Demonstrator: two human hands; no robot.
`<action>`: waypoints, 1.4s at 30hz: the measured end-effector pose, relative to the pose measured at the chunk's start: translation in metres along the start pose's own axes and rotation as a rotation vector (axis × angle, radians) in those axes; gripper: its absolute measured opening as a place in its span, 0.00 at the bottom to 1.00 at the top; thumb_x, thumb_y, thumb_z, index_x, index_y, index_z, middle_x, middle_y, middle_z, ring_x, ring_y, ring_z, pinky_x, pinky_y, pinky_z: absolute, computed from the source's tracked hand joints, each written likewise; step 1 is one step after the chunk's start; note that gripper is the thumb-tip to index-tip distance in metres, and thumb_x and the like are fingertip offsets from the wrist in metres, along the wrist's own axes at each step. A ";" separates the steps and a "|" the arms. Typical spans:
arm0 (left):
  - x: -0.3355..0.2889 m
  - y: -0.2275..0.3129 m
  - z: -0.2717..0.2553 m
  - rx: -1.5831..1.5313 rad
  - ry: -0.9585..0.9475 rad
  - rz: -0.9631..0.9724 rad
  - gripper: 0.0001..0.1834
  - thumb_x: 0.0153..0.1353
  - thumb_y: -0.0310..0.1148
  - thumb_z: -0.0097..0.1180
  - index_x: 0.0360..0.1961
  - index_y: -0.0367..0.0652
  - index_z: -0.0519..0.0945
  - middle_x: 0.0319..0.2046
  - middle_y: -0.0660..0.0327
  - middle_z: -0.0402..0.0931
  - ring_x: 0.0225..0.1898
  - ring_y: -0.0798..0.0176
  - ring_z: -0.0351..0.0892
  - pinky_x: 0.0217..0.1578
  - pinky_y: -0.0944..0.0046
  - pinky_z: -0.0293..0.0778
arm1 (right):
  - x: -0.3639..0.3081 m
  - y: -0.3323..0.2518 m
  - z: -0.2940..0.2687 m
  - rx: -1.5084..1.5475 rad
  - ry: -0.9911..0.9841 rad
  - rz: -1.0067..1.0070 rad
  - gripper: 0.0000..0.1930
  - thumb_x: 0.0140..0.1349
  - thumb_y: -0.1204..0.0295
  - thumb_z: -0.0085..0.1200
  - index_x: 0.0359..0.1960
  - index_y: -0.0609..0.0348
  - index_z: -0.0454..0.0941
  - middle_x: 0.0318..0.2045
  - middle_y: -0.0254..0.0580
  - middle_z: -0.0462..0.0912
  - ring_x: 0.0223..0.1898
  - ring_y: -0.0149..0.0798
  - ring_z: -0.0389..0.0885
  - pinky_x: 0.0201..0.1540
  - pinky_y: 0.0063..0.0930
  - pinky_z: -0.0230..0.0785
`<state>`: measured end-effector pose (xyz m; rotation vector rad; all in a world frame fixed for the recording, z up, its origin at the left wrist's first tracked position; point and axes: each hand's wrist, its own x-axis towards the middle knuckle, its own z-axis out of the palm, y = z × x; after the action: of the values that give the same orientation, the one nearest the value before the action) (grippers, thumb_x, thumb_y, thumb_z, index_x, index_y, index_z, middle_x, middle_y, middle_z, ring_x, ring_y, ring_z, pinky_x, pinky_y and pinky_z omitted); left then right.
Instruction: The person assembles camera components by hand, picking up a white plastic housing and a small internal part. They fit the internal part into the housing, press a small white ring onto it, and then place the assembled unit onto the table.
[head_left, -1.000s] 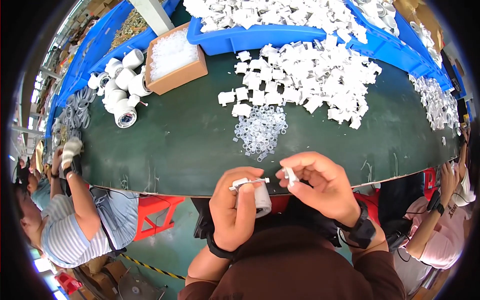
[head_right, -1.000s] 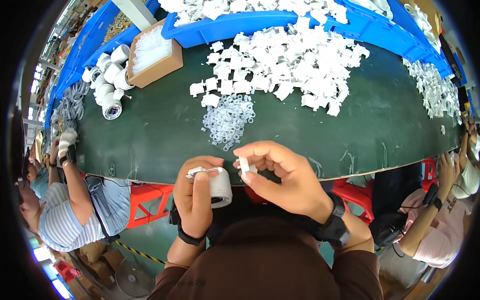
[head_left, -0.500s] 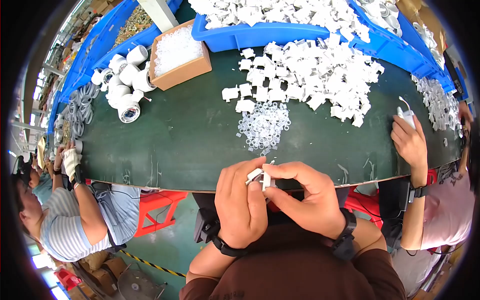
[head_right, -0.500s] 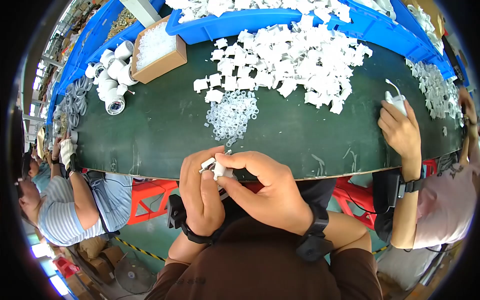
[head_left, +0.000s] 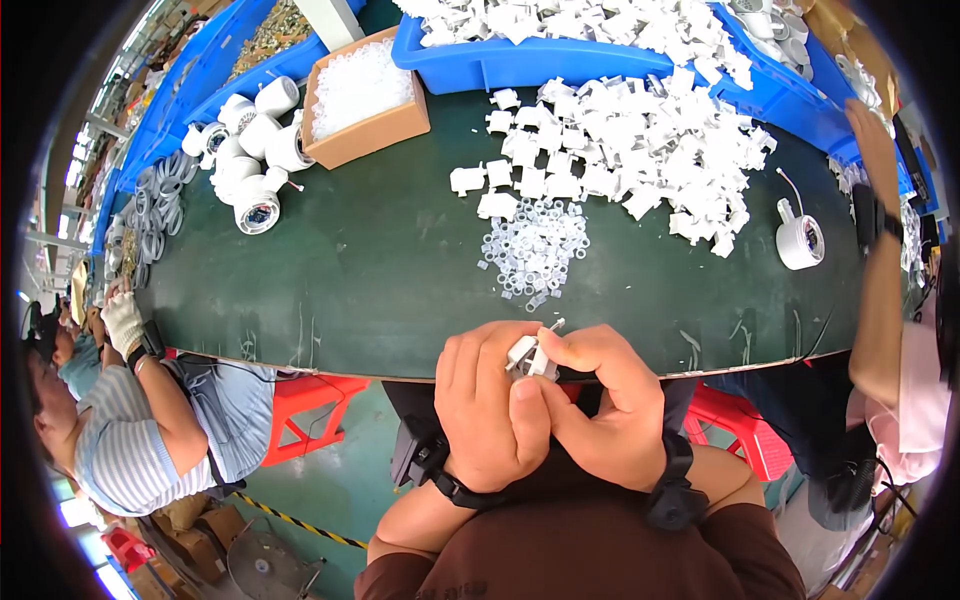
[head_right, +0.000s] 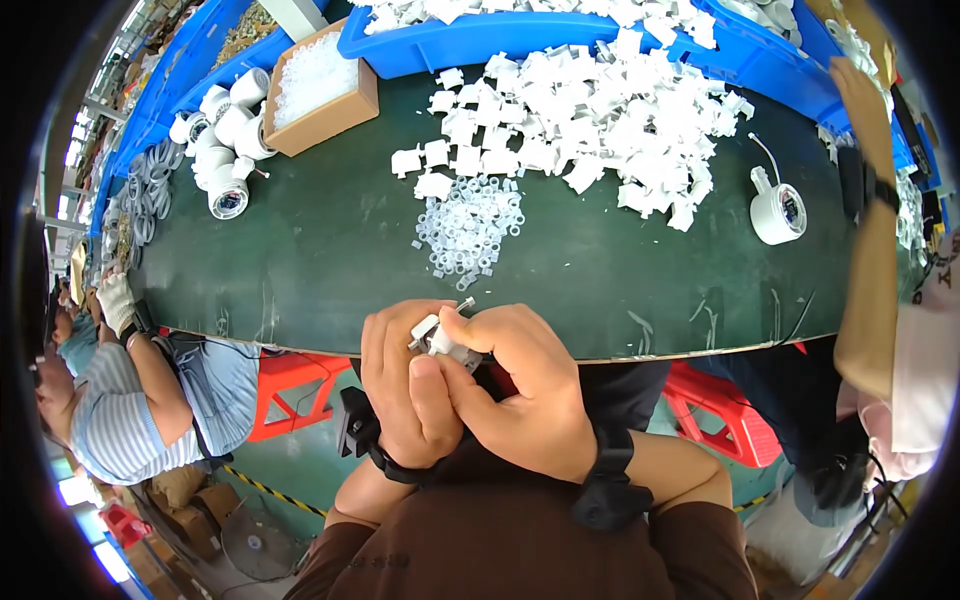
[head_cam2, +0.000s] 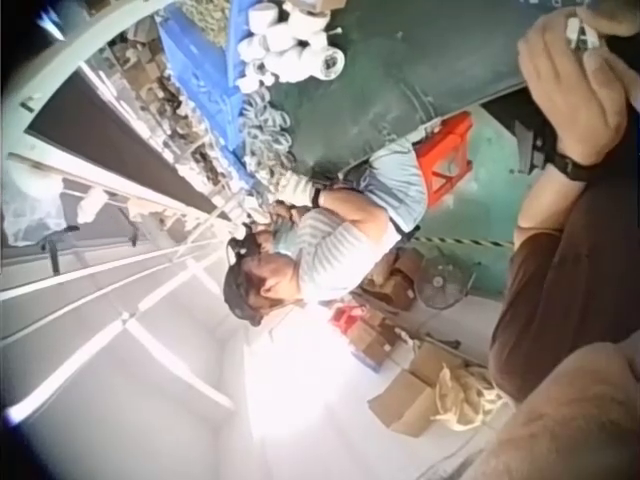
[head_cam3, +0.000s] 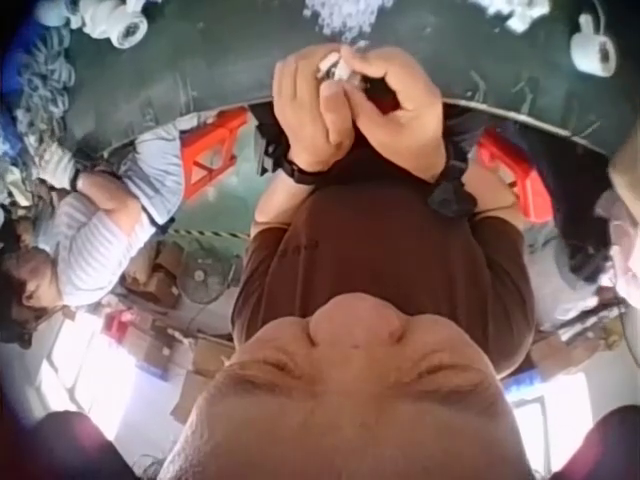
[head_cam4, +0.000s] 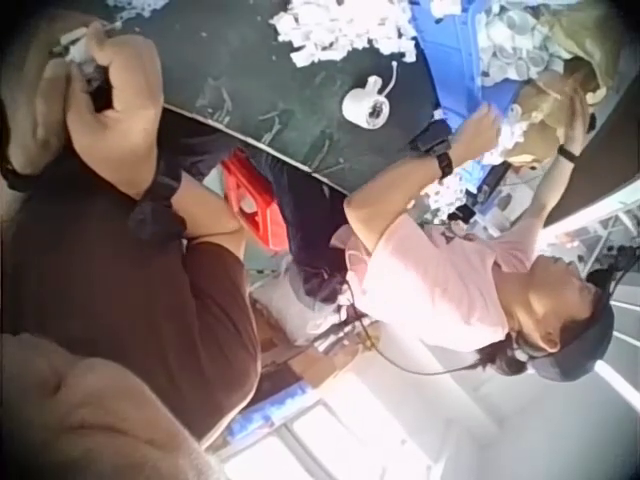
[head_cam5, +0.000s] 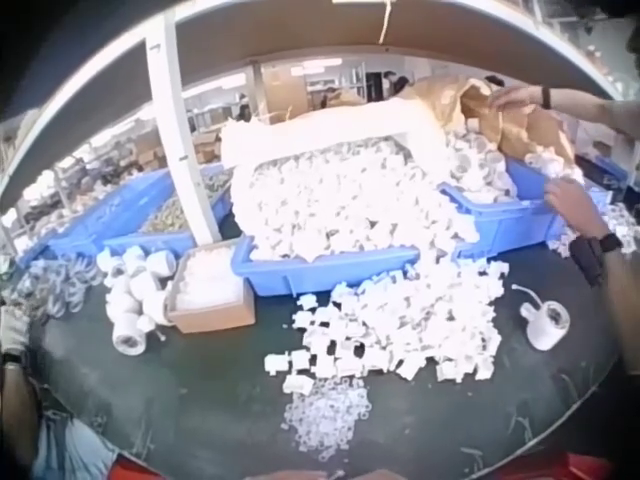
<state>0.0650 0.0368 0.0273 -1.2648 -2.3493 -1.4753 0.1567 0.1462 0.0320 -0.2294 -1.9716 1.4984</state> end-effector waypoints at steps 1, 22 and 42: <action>-0.001 0.001 0.000 0.001 0.003 0.006 0.20 0.70 0.40 0.43 0.48 0.35 0.79 0.42 0.50 0.80 0.39 0.45 0.77 0.43 0.51 0.71 | 0.000 -0.001 -0.001 0.002 -0.001 0.003 0.20 0.58 0.87 0.65 0.53 0.65 0.80 0.43 0.39 0.82 0.42 0.28 0.80 0.45 0.22 0.73; 0.000 -0.004 -0.001 -0.033 0.001 -0.018 0.22 0.69 0.40 0.40 0.49 0.35 0.80 0.44 0.49 0.80 0.41 0.45 0.77 0.44 0.51 0.70 | 0.004 -0.006 0.002 -0.048 0.001 0.063 0.18 0.57 0.86 0.67 0.49 0.65 0.81 0.40 0.41 0.82 0.42 0.33 0.81 0.47 0.26 0.72; 0.004 -0.021 -0.024 -0.362 -0.175 -0.075 0.13 0.70 0.33 0.55 0.48 0.35 0.76 0.44 0.49 0.82 0.42 0.54 0.81 0.45 0.58 0.76 | 0.008 0.003 -0.004 0.058 -0.071 0.083 0.09 0.62 0.85 0.61 0.43 0.63 0.82 0.42 0.43 0.82 0.40 0.38 0.82 0.44 0.27 0.75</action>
<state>0.0401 0.0166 0.0276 -1.4495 -2.3277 -1.9584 0.1518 0.1546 0.0334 -0.2389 -1.9923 1.6348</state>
